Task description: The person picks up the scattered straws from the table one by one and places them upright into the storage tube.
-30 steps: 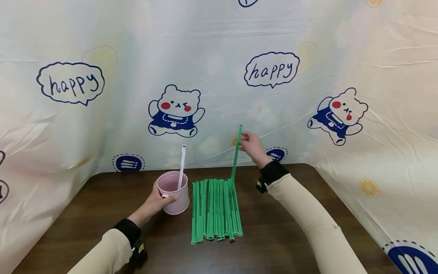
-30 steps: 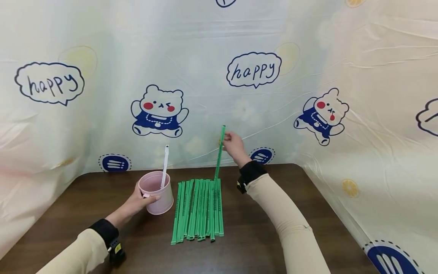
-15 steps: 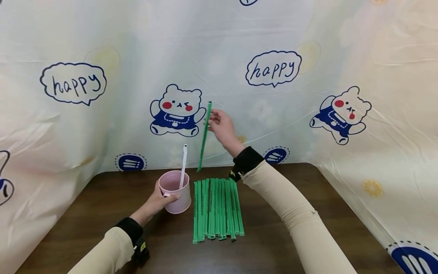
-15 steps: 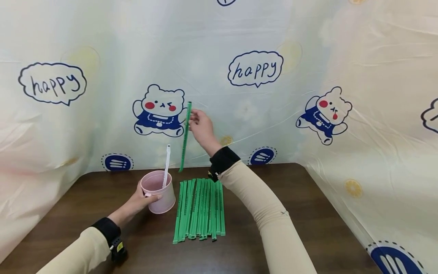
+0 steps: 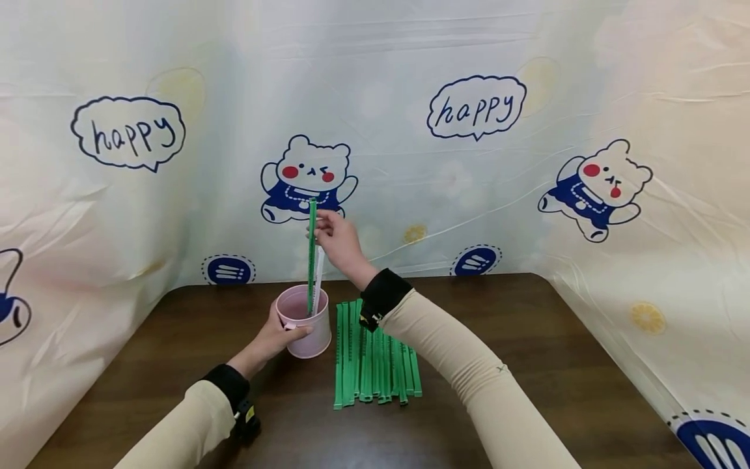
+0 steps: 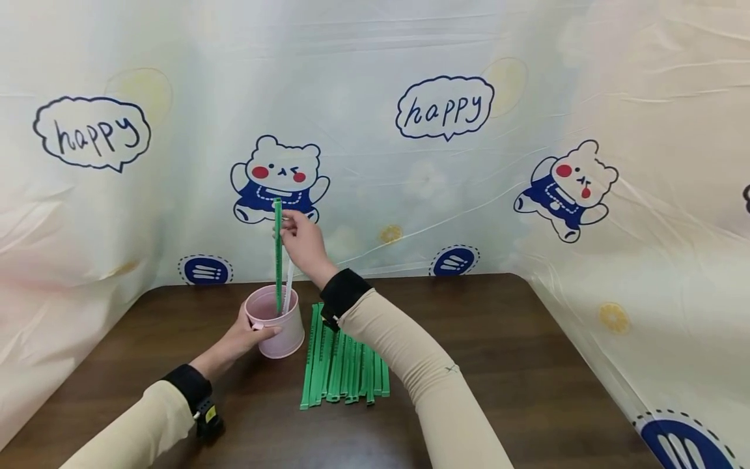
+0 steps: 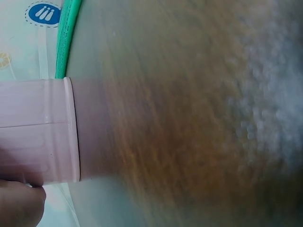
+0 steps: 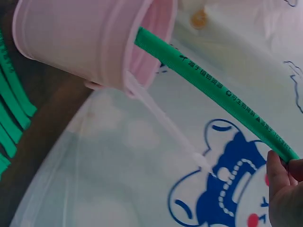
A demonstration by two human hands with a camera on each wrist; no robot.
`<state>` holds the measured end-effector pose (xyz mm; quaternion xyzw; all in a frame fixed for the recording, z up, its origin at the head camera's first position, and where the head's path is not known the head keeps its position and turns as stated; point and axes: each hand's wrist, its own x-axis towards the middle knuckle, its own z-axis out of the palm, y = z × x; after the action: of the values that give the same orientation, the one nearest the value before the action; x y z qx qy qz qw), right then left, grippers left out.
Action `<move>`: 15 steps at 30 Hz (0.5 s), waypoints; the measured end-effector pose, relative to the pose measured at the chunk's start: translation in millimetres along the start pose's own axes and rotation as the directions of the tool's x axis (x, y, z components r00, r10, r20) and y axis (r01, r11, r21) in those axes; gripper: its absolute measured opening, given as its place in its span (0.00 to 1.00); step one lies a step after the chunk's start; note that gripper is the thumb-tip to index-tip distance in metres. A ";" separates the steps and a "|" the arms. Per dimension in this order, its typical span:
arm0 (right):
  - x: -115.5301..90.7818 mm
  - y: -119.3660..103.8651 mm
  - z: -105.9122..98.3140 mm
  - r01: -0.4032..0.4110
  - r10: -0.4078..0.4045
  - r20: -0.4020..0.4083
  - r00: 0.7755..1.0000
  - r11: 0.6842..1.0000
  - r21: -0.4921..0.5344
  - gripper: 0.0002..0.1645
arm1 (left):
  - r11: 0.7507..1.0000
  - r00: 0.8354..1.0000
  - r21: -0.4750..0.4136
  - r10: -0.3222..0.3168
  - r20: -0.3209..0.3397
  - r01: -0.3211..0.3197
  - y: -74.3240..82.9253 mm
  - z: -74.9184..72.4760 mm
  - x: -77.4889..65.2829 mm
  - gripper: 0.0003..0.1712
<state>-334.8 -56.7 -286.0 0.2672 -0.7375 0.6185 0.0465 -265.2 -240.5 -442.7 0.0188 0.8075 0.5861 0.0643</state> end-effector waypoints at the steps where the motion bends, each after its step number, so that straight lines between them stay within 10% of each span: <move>1: -1.2 3.7 3.2 -0.010 0.010 -0.002 1.000 1.000 -0.008 0.25 | 1.000 1.000 -0.004 -0.003 0.002 0.003 -0.1 0.1 -0.6 0.60; 15: -18.4 47.1 12.7 -0.096 0.095 -0.010 0.995 0.994 -0.058 0.25 | 1.000 1.000 -0.009 0.018 0.011 -0.018 1.0 -0.3 0.6 0.60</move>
<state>-337.0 -58.1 -338.1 0.2278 -0.7670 0.5992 0.0273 -265.9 -240.4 -441.7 0.0288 0.8044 0.5900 0.0635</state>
